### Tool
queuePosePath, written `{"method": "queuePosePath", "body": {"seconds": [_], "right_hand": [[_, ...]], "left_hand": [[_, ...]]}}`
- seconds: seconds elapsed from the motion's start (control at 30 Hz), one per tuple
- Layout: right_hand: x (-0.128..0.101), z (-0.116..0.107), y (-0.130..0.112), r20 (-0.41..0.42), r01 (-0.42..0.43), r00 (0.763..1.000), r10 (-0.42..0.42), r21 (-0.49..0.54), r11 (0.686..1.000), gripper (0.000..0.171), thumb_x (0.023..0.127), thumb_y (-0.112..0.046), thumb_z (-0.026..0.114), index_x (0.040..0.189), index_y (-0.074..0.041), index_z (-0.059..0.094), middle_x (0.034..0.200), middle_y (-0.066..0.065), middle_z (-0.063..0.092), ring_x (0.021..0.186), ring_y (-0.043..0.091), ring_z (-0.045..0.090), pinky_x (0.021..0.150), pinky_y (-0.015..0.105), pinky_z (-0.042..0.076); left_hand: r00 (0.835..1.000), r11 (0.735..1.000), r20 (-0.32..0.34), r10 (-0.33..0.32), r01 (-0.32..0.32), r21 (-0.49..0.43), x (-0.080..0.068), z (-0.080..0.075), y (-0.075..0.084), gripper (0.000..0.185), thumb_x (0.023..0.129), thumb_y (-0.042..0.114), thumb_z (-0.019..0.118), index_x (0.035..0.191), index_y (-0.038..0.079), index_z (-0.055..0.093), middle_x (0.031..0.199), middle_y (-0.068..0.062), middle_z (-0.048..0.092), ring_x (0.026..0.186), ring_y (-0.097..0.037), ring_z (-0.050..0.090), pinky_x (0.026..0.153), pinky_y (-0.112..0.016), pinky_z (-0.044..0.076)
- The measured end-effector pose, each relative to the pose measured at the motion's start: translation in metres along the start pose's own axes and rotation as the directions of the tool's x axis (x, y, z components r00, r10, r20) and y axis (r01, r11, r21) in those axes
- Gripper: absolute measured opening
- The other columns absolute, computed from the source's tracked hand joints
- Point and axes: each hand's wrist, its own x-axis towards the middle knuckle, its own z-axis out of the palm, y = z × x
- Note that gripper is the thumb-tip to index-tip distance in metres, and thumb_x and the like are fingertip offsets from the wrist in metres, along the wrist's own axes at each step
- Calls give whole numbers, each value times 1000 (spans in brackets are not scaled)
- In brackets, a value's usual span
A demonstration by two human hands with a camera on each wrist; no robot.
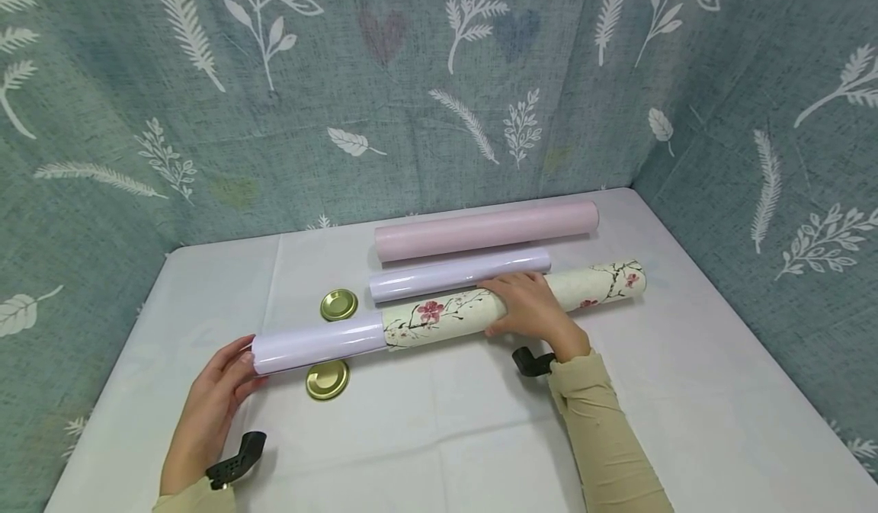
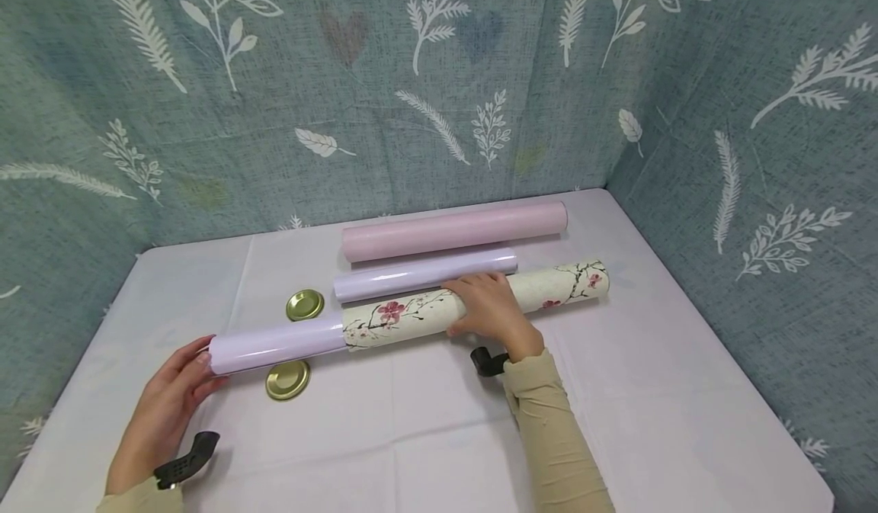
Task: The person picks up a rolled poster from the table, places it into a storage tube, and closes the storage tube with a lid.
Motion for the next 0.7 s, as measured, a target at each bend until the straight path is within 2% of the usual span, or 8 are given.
{"method": "queuePosePath", "body": {"seconds": [0.13, 0.23, 0.37, 0.5, 0.7], "right_hand": [[-1, 1, 2, -5, -8, 1000, 8, -5, 1000, 80, 59, -47, 79, 128, -22, 48, 126, 1, 50, 118, 23, 40, 98, 45, 19], [-1, 1, 2, -6, -6, 1000, 5, -3, 1000, 81, 59, -47, 79, 129, -22, 48, 126, 0, 51, 118, 22, 40, 97, 45, 19], [-1, 1, 3, -7, 2, 1000, -2, -4, 1000, 81, 59, -47, 78, 129, -22, 48, 126, -1, 51, 118, 21, 40, 97, 45, 20], [0, 0, 2, -9, -2, 1000, 2, -8, 1000, 81, 58, -48, 78, 129, -22, 48, 125, -1, 51, 118, 21, 41, 97, 45, 20], [0, 0, 1, -15, 5, 1000, -5, 3, 1000, 80, 58, -47, 79, 128, -22, 49, 124, -1, 52, 117, 21, 41, 97, 44, 20]], "left_hand": [[1000, 1000, 3, -11, 11, 12, 2, 4, 1, 65, 84, 41, 57, 138, 19, 30, 138, -9, 27, 110, -12, 46, 78, -17, 46], [999, 999, -21, -32, 32, 43, 3, 7, 1, 66, 83, 43, 59, 138, 20, 30, 139, -9, 27, 111, -13, 44, 77, -17, 46], [997, 986, -54, -47, 55, 159, 4, 11, 2, 69, 82, 48, 57, 138, 18, 31, 139, -11, 27, 111, -13, 44, 77, -16, 45], [998, 972, -51, -41, 52, 229, 4, 13, 4, 67, 83, 52, 51, 135, 12, 34, 136, -12, 31, 108, -11, 48, 79, -15, 44], [997, 981, -55, -46, 56, 188, 2, 14, 6, 59, 85, 50, 50, 128, 10, 45, 135, -10, 35, 102, -5, 51, 78, -14, 44]]}}
